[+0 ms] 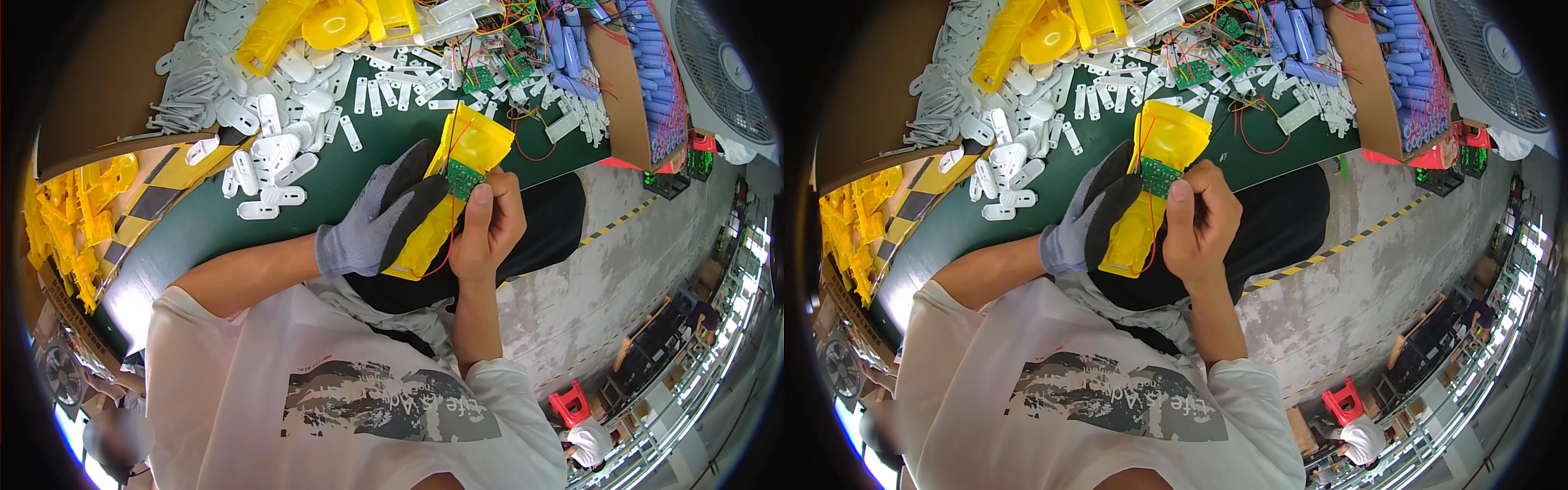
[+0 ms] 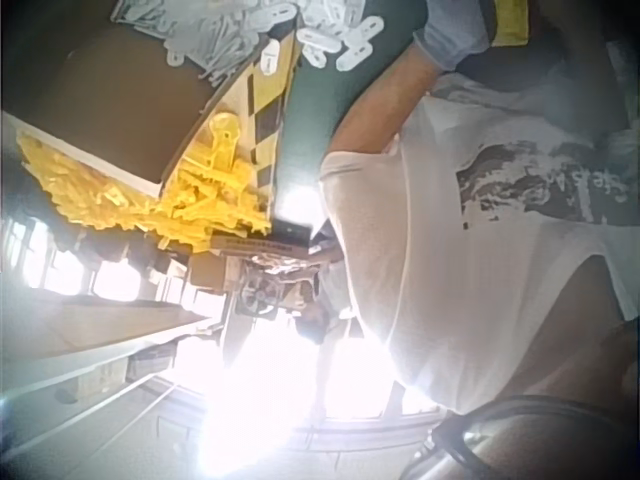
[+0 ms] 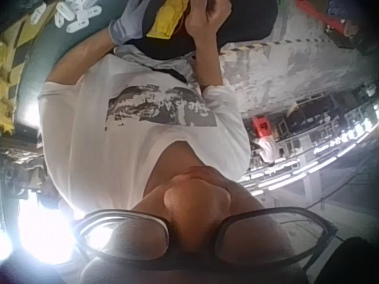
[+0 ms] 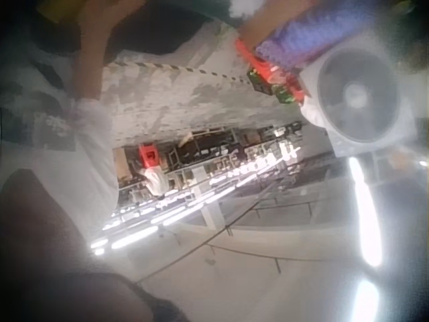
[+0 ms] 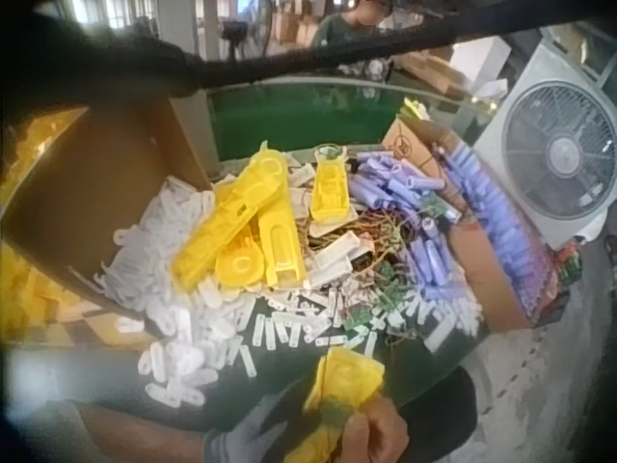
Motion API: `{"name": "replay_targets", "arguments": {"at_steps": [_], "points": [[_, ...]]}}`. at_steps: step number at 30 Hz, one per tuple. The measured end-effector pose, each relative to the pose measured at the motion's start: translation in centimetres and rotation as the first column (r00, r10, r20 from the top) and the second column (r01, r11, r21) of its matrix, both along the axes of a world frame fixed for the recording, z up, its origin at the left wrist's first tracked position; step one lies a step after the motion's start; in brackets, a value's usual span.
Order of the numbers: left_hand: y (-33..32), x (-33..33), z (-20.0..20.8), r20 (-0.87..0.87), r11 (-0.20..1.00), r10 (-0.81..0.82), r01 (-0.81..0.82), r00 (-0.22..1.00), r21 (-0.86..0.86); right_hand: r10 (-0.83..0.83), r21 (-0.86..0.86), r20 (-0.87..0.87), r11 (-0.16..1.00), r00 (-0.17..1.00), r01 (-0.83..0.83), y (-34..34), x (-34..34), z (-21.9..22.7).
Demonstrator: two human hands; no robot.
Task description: Manually assembling components into yellow plastic flashlight housings, including the circuit board, battery, and wiring.
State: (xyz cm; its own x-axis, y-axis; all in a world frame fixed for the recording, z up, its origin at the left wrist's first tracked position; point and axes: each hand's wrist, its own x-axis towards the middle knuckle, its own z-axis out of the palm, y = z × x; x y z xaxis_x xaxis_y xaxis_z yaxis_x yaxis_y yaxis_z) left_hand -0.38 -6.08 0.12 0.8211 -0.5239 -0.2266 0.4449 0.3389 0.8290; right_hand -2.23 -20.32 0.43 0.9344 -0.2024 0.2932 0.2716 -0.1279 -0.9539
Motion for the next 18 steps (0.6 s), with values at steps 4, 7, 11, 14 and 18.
{"name": "replay_targets", "arguments": {"at_steps": [4, 7, 11, 14, 18], "points": [[-0.1, 0.1, -0.7, 0.119, 0.999, -0.004, -0.003, 0.993, 0.054, -0.078, 0.036, -0.027, 0.996, 0.997, 0.079, 1.0, -0.3, 0.4], [-0.3, -0.1, -1.6, 0.2, 0.998, 0.035, -0.043, 0.979, 0.036, -0.061, 0.024, -0.02, 0.998, 0.998, 0.062, 0.9, -0.2, 0.3], [-0.7, 0.2, -0.5, 0.131, 0.997, 0.032, -0.04, 0.991, 0.061, -0.056, -0.007, -0.002, 0.998, 0.998, 0.056, 0.1, 0.0, 0.5], [-0.5, 0.1, -0.1, 0.13, 0.999, -0.044, 0.047, 0.991, -0.015, -0.059, -0.015, -0.076, 0.998, 0.995, 0.058, -0.5, -0.6, 1.4], [0.6, -0.2, 0.9, -0.071, 0.998, -0.001, 0.006, 0.997, 0.06, 0.141, 0.15, -0.204, 0.982, 0.969, -0.112, -0.5, -0.6, 0.1]]}}
